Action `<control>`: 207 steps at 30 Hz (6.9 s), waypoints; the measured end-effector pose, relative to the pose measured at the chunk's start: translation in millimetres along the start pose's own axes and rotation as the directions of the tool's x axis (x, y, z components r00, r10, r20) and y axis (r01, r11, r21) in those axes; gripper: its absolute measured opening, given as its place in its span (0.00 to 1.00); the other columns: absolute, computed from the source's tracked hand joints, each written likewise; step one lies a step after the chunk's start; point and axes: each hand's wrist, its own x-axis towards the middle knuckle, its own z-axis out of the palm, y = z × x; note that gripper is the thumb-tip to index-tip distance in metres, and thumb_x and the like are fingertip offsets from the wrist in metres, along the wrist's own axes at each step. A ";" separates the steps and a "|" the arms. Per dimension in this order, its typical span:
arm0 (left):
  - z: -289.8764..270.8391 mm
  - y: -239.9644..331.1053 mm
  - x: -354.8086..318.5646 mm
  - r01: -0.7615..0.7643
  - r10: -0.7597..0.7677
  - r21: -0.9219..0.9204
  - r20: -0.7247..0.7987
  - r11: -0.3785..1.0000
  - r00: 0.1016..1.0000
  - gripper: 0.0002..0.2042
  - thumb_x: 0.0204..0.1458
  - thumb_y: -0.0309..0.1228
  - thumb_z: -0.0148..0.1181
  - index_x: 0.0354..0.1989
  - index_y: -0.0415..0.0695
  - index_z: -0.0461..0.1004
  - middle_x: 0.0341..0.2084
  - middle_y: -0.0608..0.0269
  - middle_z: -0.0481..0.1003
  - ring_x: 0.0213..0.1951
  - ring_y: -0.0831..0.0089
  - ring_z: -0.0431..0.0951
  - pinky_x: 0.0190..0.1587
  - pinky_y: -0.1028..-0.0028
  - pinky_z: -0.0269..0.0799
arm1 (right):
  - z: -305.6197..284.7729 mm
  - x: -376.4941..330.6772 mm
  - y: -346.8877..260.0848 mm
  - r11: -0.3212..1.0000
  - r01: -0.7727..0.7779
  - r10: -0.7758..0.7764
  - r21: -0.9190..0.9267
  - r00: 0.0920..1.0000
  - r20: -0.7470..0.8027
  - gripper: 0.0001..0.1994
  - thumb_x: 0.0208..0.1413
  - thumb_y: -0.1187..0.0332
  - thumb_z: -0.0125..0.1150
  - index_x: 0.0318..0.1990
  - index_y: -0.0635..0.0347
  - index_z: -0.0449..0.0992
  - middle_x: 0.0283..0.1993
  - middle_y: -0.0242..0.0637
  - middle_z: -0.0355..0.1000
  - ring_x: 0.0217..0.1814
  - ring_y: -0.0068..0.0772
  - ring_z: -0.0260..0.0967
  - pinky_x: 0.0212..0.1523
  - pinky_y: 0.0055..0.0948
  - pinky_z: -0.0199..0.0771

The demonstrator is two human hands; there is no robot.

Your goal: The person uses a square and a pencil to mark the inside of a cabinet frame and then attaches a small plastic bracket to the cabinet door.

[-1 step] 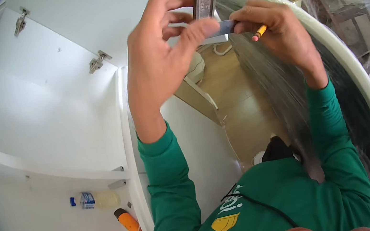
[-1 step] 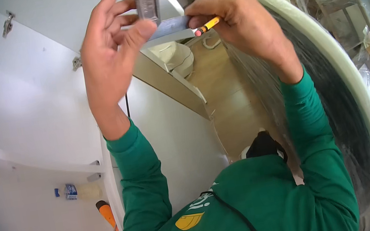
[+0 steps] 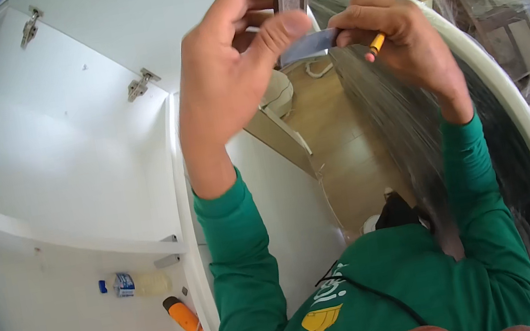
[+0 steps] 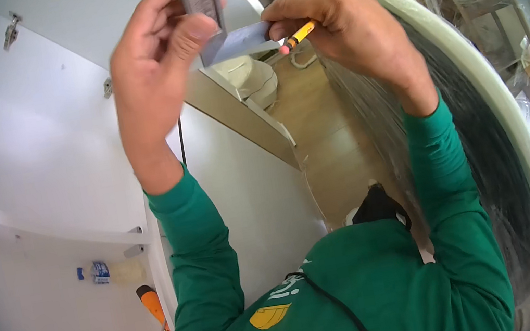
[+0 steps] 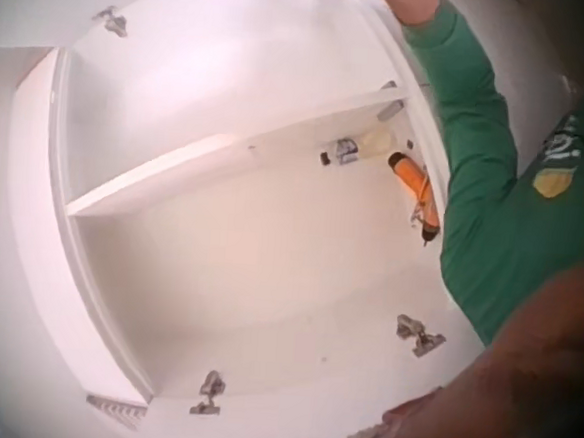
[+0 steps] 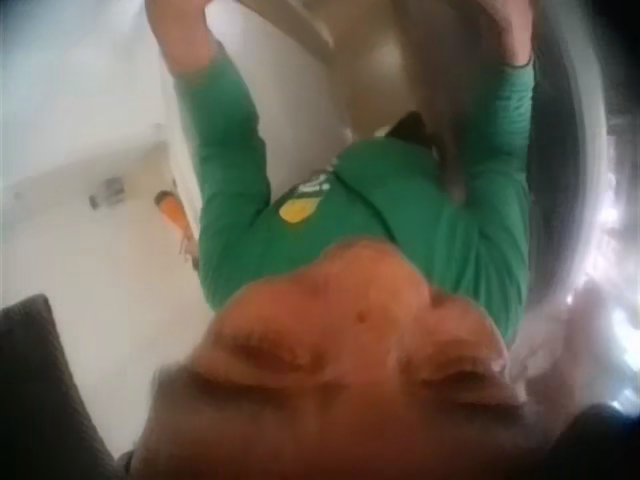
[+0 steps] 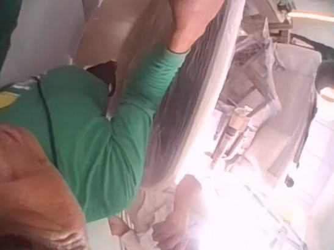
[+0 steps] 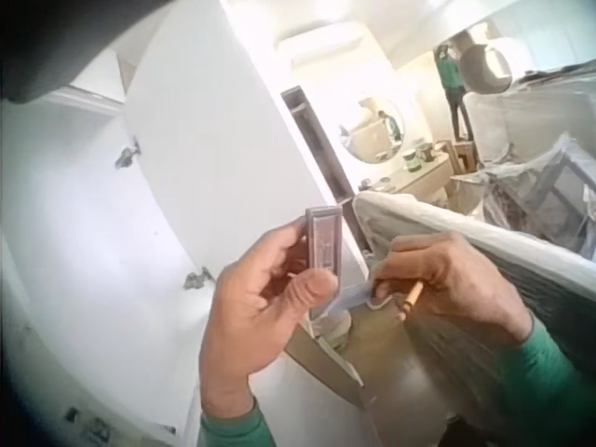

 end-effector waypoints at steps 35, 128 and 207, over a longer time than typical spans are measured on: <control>32.0 -4.2 125.7 -0.911 0.051 0.383 0.918 0.155 0.394 0.05 0.53 0.26 0.64 0.37 0.42 0.77 0.37 0.54 0.77 0.47 0.53 0.74 0.57 0.57 0.66 | 113.7 -13.7 93.1 0.886 -0.047 0.324 0.460 0.772 -0.546 0.15 0.63 0.56 0.69 0.40 0.62 0.83 0.39 0.31 0.73 0.37 0.27 0.68 0.39 0.30 0.70; 71.5 -39.6 115.9 -0.853 -0.276 0.510 0.841 0.111 0.466 0.12 0.55 0.32 0.66 0.40 0.36 0.81 0.31 0.44 0.82 0.34 0.51 0.82 0.40 0.61 0.77 | 169.1 -51.6 107.1 0.772 0.118 0.402 0.624 0.670 -0.624 0.10 0.70 0.69 0.55 0.52 0.68 0.73 0.40 0.33 0.74 0.42 0.19 0.69 0.42 0.24 0.72; 34.6 -51.0 136.5 -0.850 -0.261 0.518 0.837 0.097 0.481 0.17 0.58 0.40 0.66 0.50 0.43 0.83 0.40 0.52 0.84 0.43 0.55 0.85 0.47 0.61 0.81 | 179.5 -14.7 98.5 0.950 -0.144 0.296 0.278 0.700 -0.650 0.07 0.66 0.73 0.60 0.45 0.69 0.74 0.44 0.38 0.66 0.37 0.23 0.75 0.34 0.22 0.84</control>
